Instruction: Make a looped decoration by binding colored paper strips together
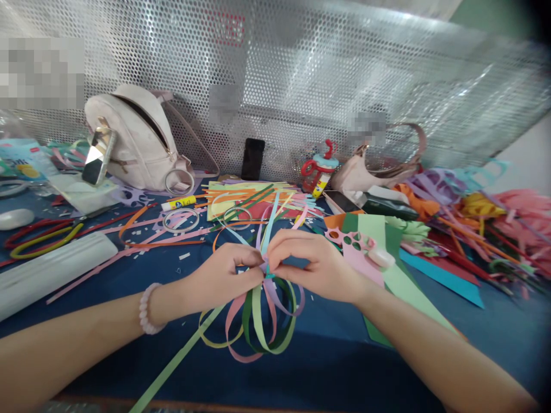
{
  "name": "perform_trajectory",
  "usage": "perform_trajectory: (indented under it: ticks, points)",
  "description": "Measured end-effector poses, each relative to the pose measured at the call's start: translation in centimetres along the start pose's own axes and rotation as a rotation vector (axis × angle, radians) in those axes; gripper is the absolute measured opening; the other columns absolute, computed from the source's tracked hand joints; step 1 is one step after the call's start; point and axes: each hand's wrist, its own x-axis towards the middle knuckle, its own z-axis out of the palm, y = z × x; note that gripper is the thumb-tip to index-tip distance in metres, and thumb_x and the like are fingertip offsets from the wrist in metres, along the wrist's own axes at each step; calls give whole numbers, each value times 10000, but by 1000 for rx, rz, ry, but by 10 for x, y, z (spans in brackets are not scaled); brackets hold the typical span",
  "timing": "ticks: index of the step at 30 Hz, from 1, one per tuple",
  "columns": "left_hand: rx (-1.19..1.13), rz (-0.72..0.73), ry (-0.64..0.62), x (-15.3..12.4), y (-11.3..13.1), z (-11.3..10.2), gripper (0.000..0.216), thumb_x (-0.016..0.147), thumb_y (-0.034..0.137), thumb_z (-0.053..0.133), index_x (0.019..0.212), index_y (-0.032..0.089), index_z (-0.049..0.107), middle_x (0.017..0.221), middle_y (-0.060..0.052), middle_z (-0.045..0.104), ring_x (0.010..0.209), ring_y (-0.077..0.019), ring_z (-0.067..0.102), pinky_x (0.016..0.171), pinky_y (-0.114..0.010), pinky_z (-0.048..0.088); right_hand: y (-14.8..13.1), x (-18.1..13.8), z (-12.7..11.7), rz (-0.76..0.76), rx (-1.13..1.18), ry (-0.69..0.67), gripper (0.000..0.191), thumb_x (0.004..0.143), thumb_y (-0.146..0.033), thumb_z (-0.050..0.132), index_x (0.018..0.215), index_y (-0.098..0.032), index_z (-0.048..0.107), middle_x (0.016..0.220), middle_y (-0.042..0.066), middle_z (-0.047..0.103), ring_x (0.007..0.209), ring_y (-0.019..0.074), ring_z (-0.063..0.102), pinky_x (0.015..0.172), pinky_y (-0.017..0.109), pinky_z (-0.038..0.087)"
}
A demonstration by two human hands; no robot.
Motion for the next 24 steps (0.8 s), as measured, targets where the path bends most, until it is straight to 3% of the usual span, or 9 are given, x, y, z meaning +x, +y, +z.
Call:
perform_trajectory:
  ticks: [9,17,22,24]
  points:
    - [-41,-34,-24,1,1,0,249,821,200,444,631,115,580,635,0,513,592,-100,454,553,-205,356,0,-1,-3,11,-12,-37,124,800,-33,555,760,-146,588,803,27,560,776,92,547,715,214,462]
    - [-92,-86,14,1,0,0,314,833,194,440,527,151,385,539,44,338,486,-63,329,455,-195,259,8,-1,-26,47,-106,-52,92,827,-102,547,769,-164,583,801,27,597,776,113,564,716,243,462]
    - [-18,-35,45,1,0,1,320,832,174,430,517,150,379,562,41,331,518,-72,334,494,-202,281,25,-1,-33,173,-336,-31,247,857,-69,433,948,-182,634,979,71,646,935,163,582,844,335,449]
    - [59,6,55,2,0,2,321,836,169,423,517,146,412,572,36,361,536,-77,365,521,-202,304,25,0,-29,197,-303,-49,250,849,-82,461,998,-189,630,1019,69,641,969,168,579,871,346,444]
